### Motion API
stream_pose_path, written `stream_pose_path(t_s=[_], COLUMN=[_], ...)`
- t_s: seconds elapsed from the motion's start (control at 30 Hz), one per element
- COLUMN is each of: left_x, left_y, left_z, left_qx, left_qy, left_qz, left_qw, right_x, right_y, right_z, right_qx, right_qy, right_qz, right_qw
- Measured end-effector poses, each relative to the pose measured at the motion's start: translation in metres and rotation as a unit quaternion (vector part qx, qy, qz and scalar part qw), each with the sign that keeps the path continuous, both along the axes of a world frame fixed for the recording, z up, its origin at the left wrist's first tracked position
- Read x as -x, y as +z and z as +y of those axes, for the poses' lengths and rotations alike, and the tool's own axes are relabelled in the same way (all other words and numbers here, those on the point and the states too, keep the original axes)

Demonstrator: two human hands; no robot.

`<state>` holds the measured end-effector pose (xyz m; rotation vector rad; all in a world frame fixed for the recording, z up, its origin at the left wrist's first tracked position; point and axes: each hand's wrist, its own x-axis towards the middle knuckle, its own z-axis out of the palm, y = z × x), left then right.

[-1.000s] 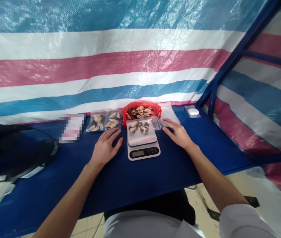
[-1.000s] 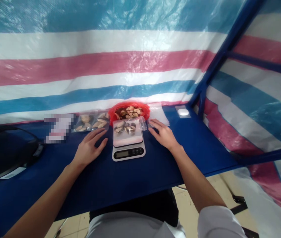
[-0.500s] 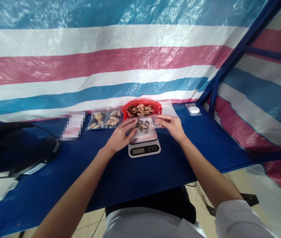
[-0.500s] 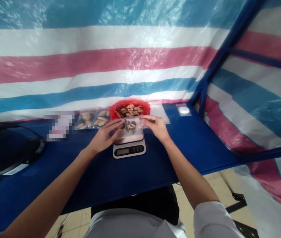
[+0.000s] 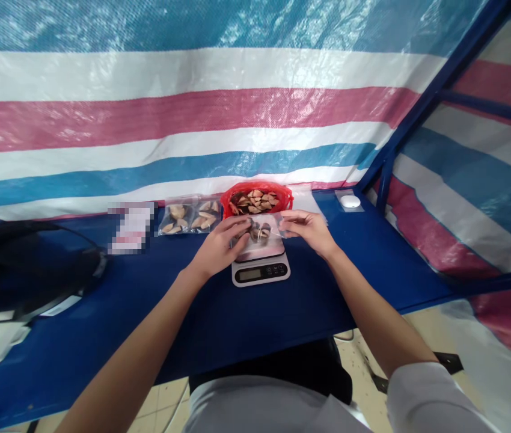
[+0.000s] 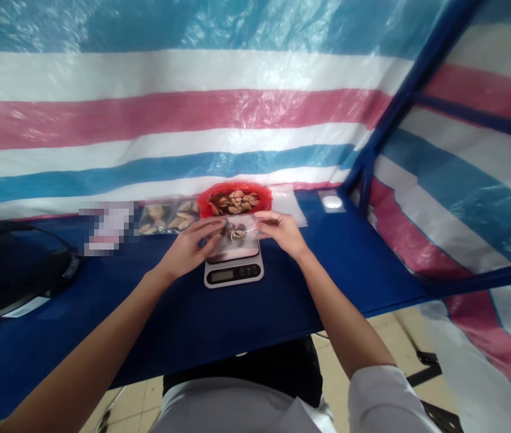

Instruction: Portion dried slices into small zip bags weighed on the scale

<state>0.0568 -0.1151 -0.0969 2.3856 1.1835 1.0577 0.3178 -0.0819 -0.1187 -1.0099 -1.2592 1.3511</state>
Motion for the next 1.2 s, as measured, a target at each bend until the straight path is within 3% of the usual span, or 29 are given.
stream_pose_path(t_s=[0.23, 0.43, 0.67, 0.77, 0.9, 1.2], left_x=[-0.019, -0.039, -0.038, -0.036, -0.038, -0.042], left_y=[0.022, 0.023, 0.023, 0.026, 0.026, 0.007], left_z=[0.011, 0.032, 0.035, 0.031, 0.025, 0.023], left_qx=[0.023, 0.106, 0.229, 0.295, 0.33, 0.292], left_qy=[0.038, 0.036, 0.012, 0.003, 0.006, 0.042], left_qz=[-0.044, -0.141, -0.255, -0.281, -0.323, -0.429], left_qw=[0.998, 0.984, 0.939, 0.913, 0.887, 0.854], right_x=[0.0, 0.006, 0.008, 0.011, 0.014, 0.009], right_y=[0.037, 0.061, 0.066, 0.064, 0.06, 0.035], right_z=[0.005, 0.008, 0.016, 0.019, 0.023, 0.033], right_qx=[-0.132, -0.215, -0.29, -0.289, -0.277, -0.206], right_qy=[0.067, 0.116, 0.059, 0.058, 0.068, 0.005], right_qz=[-0.129, -0.193, -0.208, -0.203, -0.194, -0.105], right_qw=[0.98, 0.95, 0.932, 0.934, 0.939, 0.973])
